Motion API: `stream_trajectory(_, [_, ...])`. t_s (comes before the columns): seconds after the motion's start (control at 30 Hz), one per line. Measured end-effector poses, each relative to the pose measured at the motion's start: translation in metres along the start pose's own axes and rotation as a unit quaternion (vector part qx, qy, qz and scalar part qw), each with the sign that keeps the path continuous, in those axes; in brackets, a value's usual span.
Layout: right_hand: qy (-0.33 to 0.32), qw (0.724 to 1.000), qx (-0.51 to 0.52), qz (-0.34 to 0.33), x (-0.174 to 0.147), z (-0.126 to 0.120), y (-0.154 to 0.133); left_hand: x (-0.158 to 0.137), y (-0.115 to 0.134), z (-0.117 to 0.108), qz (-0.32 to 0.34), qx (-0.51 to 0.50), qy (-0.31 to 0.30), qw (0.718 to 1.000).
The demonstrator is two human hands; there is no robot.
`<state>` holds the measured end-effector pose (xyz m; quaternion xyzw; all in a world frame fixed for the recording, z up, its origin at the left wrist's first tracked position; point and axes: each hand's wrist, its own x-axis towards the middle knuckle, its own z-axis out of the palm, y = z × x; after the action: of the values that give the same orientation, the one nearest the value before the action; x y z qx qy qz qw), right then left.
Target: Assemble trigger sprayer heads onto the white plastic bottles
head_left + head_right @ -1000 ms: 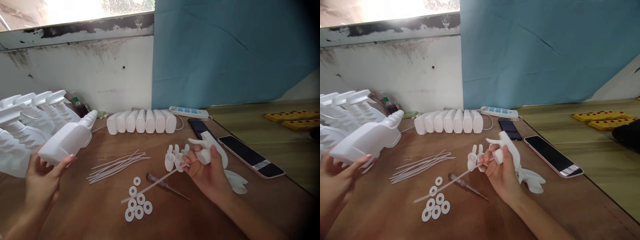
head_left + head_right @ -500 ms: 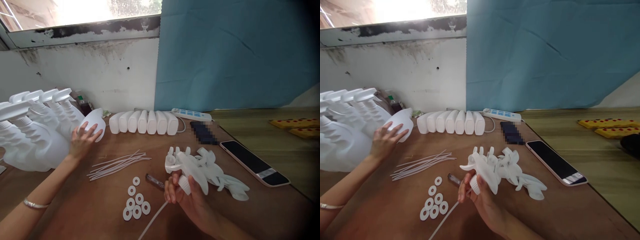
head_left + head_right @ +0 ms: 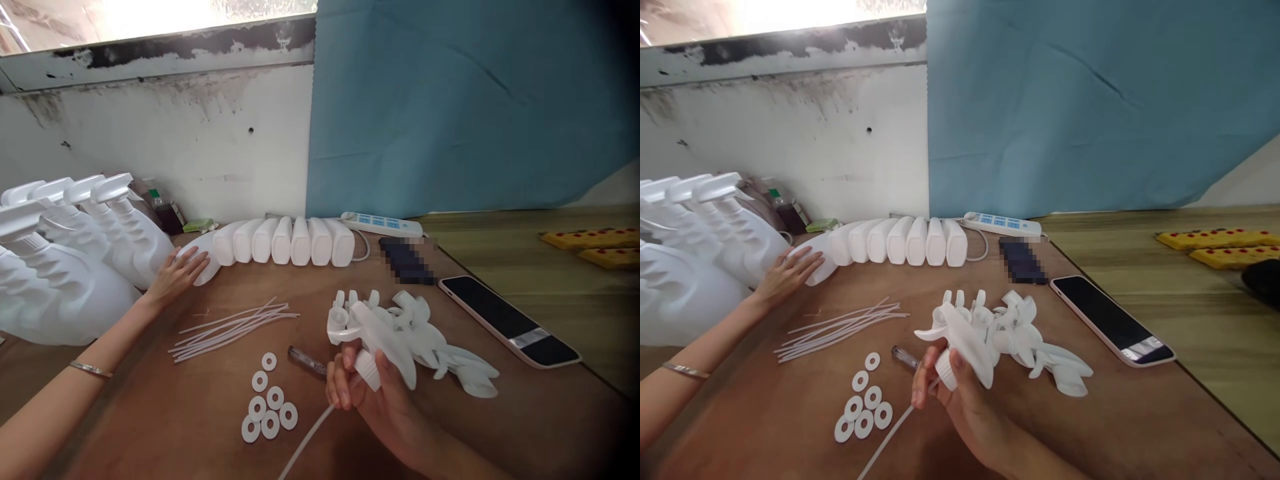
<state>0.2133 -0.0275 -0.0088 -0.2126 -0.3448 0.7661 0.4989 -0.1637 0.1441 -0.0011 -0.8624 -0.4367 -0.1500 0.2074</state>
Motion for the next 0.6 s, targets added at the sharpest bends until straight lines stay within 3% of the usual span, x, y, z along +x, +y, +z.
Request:
stream_trajectory(0.1, [-0.003, 1.0, 0.005, 0.003, 0.001, 0.001, -0.001, 0.007, -0.001, 0.0, -0.013, -0.022, 0.012, 1.0])
stream_trajectory(0.2, [-0.006, 1.0, 0.005, 0.001, 0.001, 0.003, -0.001, 0.014, 0.003, -0.001, -0.086, -0.109, 0.054, 0.989])
stream_trajectory(0.4, [-0.023, 1.0, 0.016, 0.002, 0.0, 0.001, 0.001, 0.007, 0.024, 0.0, -0.308, -0.297, 0.106, 0.897])
stream_trajectory(0.6, [-0.019, 1.0, 0.006, 0.013, 0.001, -0.001, 0.003, -0.004, 0.028, 0.012, -0.365, -0.397, 0.097, 0.837])
